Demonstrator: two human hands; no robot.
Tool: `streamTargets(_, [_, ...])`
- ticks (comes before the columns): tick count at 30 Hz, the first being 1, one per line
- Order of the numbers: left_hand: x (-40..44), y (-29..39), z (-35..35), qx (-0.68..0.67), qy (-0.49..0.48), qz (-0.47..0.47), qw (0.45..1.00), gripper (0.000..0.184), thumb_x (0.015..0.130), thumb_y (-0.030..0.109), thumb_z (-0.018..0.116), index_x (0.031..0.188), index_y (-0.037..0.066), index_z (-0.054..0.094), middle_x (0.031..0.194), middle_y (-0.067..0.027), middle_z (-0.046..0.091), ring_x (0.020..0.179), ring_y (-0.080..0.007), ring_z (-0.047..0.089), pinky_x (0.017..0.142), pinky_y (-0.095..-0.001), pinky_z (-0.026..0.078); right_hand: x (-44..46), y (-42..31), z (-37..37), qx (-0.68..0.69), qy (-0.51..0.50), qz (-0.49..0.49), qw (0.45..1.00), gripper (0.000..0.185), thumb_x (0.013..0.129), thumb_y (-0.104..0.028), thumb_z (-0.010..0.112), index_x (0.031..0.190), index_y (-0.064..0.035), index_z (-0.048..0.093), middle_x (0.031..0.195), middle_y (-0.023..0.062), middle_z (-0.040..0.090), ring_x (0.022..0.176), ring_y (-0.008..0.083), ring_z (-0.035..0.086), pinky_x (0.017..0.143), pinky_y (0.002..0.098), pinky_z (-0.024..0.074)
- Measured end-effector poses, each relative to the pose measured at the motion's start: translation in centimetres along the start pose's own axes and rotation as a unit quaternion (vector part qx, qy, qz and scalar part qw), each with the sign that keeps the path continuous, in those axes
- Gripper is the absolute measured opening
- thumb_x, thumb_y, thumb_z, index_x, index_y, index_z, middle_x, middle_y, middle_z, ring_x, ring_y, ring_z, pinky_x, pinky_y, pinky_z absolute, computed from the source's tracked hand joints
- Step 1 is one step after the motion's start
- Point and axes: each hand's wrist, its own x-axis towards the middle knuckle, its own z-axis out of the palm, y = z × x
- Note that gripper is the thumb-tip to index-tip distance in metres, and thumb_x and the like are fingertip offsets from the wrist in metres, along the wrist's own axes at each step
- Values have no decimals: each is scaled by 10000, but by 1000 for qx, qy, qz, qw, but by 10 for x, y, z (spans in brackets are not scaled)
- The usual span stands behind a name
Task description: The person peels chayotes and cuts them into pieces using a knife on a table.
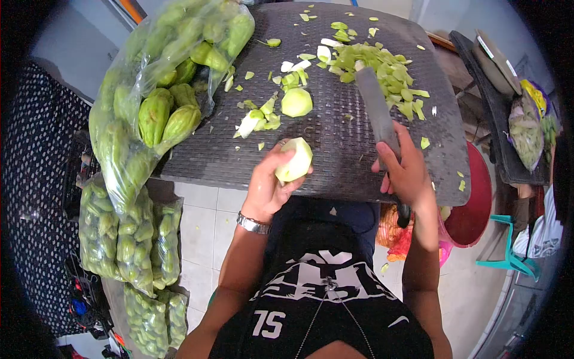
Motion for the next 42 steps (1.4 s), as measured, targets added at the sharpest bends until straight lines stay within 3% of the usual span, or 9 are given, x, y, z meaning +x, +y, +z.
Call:
streamTargets(6, [2, -8, 28, 5, 167, 7, 986, 287, 986, 235, 602, 1163, 10, 589, 1039, -207, 690, 710, -237, 688, 507, -245, 531, -9, 6, 2, -15, 20, -36, 999, 613, 1033, -124, 554, 1580, -135, 278, 925, 169, 748, 507, 237, 675, 502, 369, 547])
streamTargets(9, [0, -7, 13, 63, 127, 12, 990, 275, 997, 229, 595, 1166, 12, 592, 1033, -186, 682, 710, -233, 675, 546, -266, 551, -11, 3, 1, -23, 15, -45, 999, 658, 1022, -73, 547, 1606, -180, 263, 936, 179, 740, 514, 235, 677, 509, 366, 555])
streamTargets(15, [-4, -2, -9, -110, -11, 31, 993, 318, 922, 247, 666, 1145, 29, 605, 1006, -156, 676, 776, -230, 659, 615, -325, 560, -9, 7, 2, 16, -10, -10, 1000, 752, 1005, -18, 535, 1651, -253, 231, 942, 150, 719, 555, 168, 651, 509, 335, 556])
streamTargets(20, [-4, 0, 13, -217, -4, 35, 976, 482, 915, 234, 622, 1294, -56, 558, 1252, -255, 614, 1167, -424, 612, 1104, -514, 480, -3, 22, 8, 130, -14, -22, 991, 772, 995, -25, 543, 1659, -243, 214, 952, 109, 725, 568, 126, 615, 467, 275, 511])
streamTargets(23, [-1, 0, 15, -181, 40, 9, 983, 478, 980, 280, 574, 1308, -67, 547, 1298, -271, 605, 1173, -423, 625, 1078, -525, 512, -3, 31, 11, 185, -45, -37, 981, 789, 986, -32, 560, 1660, -241, 206, 935, 109, 724, 544, 124, 602, 440, 252, 475])
streamTargets(27, [-2, 0, 1, -120, -29, -1, 992, 520, 1041, 448, 493, 1312, 11, 568, 1198, -198, 660, 977, -345, 656, 738, -396, 563, -4, 27, 13, 195, -58, -21, 979, 794, 975, -40, 584, 1656, -237, 226, 866, 105, 711, 515, 125, 597, 423, 252, 449])
streamTargets(28, [-3, -1, 8, -89, 37, 9, 995, 511, 1038, 478, 481, 1278, 42, 594, 1133, -169, 679, 883, -307, 639, 650, -356, 495, -3, 26, 13, 202, -71, -10, 977, 791, 971, -42, 590, 1654, -234, 239, 847, 103, 707, 508, 124, 596, 421, 253, 446])
streamTargets(37, [-7, -2, 14, -81, 46, -15, 996, 550, 1015, 431, 506, 1304, -29, 597, 1040, -188, 696, 908, -325, 697, 683, -384, 564, -11, 23, 10, 342, -170, 33, 923, 596, 963, -244, 596, 1476, 31, 467, 658, 48, 600, 435, 117, 513, 398, 249, 381])
streamTargets(42, [-3, -7, 12, -97, -63, -81, 990, 669, 1015, 439, 489, 1445, -74, 473, 1031, -193, 695, 888, -334, 720, 605, -376, 603, -18, 21, 13, 365, -216, -2, 906, 641, 956, -364, 548, 1444, 48, 487, 598, 52, 574, 403, 117, 481, 378, 243, 345])
